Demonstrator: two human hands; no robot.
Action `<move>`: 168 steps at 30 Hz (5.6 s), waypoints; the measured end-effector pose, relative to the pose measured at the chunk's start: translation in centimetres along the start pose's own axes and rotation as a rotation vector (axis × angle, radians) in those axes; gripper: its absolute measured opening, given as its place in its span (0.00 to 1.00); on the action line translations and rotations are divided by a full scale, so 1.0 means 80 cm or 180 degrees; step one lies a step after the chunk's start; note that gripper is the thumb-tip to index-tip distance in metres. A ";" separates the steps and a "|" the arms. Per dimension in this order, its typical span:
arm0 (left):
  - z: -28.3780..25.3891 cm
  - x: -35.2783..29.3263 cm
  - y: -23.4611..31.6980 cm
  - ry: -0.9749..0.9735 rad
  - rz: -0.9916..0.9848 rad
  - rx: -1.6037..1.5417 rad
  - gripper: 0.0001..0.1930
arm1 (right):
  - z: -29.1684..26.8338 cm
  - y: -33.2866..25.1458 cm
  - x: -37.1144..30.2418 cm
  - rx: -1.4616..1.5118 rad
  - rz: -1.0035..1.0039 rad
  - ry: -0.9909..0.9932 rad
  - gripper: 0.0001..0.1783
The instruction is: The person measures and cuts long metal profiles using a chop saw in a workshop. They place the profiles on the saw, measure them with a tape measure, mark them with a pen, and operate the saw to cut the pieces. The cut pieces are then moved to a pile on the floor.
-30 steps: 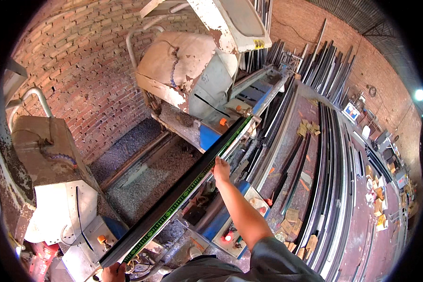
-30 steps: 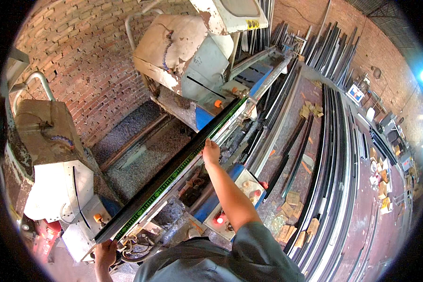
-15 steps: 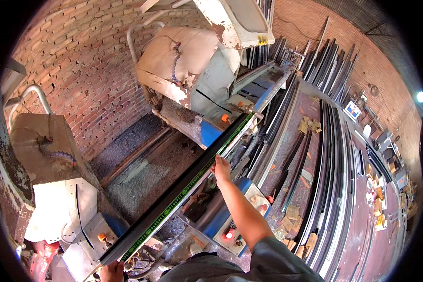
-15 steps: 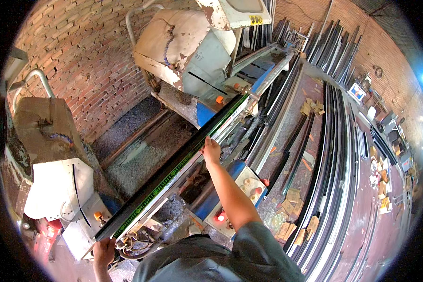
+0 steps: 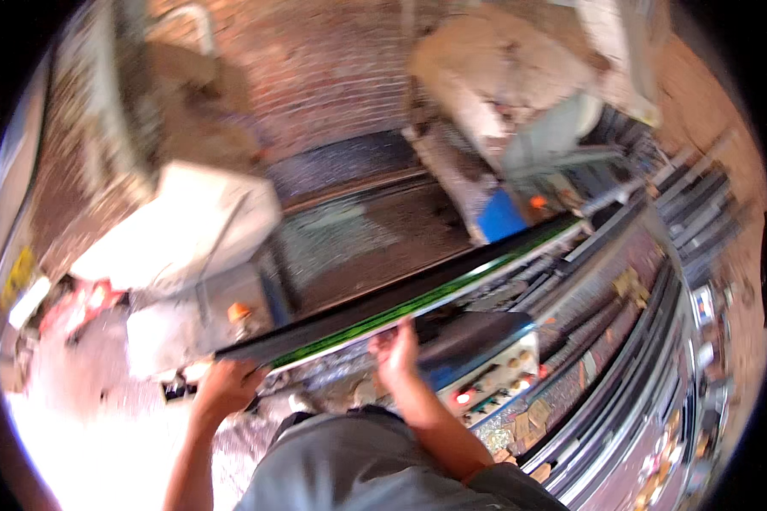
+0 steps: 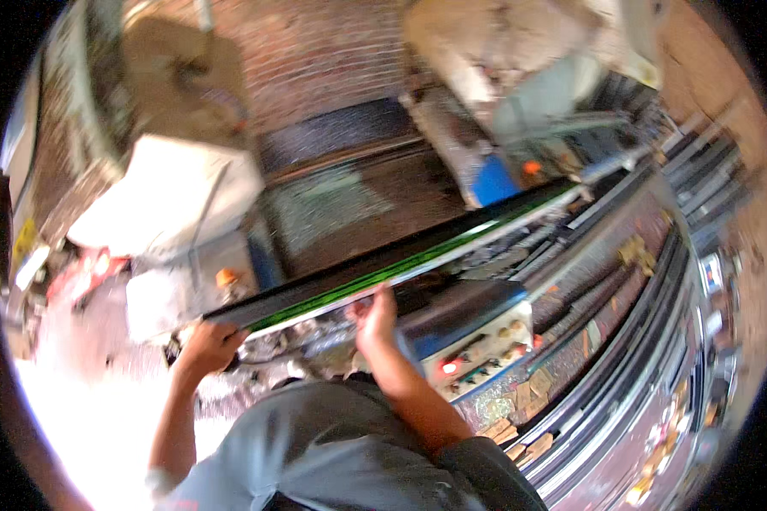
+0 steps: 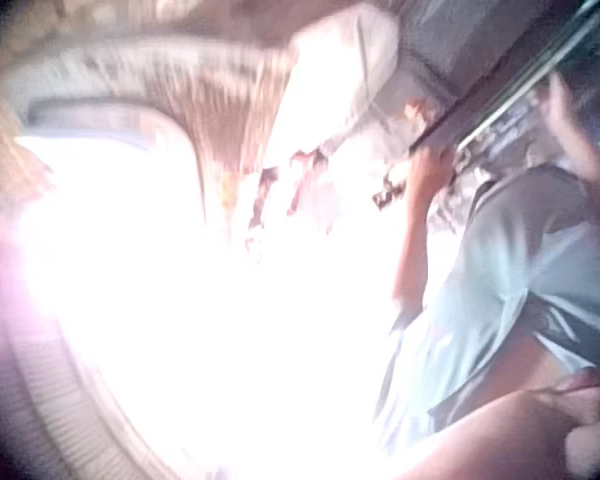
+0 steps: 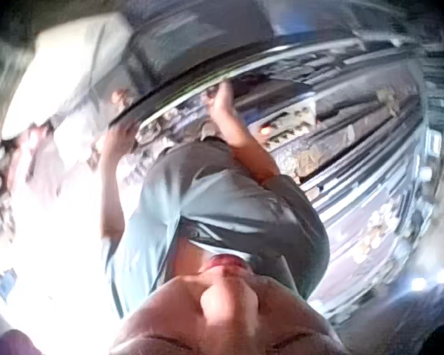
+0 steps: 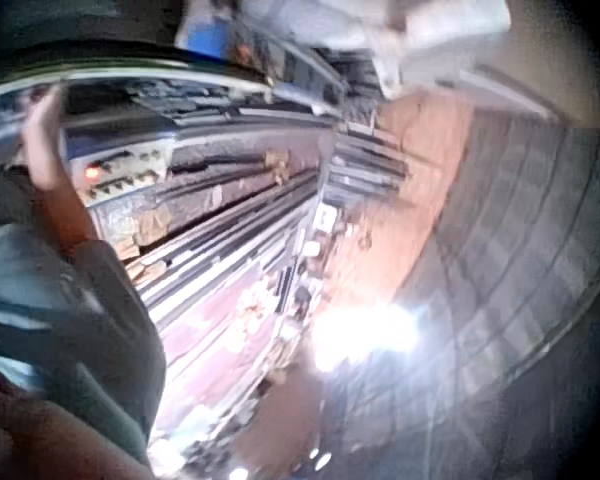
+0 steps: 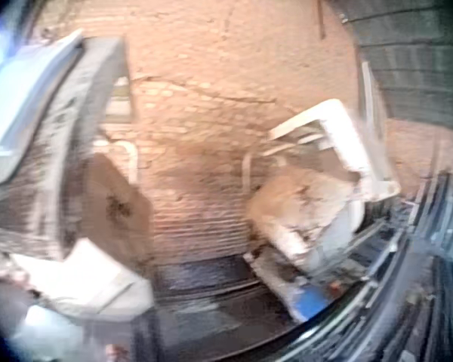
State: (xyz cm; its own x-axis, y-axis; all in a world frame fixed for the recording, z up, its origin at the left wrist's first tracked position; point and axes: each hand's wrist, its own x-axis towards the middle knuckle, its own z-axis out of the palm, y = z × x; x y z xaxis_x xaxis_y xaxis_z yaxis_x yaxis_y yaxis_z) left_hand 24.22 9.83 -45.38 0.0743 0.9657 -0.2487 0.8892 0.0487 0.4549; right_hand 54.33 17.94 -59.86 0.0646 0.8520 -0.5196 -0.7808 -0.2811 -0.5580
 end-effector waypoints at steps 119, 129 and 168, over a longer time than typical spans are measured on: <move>0.046 0.116 0.125 -0.0030 0.0359 0.0235 0.34 | -0.291 -0.268 -0.063 -0.6384 -0.2836 -0.0926 0.16; 0.061 0.069 0.176 0.1009 0.1723 -0.0484 0.30 | -0.120 -0.240 -0.106 -0.4961 -0.1971 -0.1785 0.10; 0.066 0.063 0.043 0.2495 0.0332 -0.0077 0.11 | 0.091 -0.180 -0.006 -0.4347 -0.2375 -0.2598 0.04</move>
State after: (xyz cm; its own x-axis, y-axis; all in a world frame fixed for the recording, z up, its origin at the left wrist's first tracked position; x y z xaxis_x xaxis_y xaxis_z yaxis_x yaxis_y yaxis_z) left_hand 30.08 13.50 -49.58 -0.1910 0.8633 0.4672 0.8844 -0.0551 0.4635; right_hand 61.02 24.82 -46.88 -0.5009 0.8234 0.2668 0.3290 0.4662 -0.8213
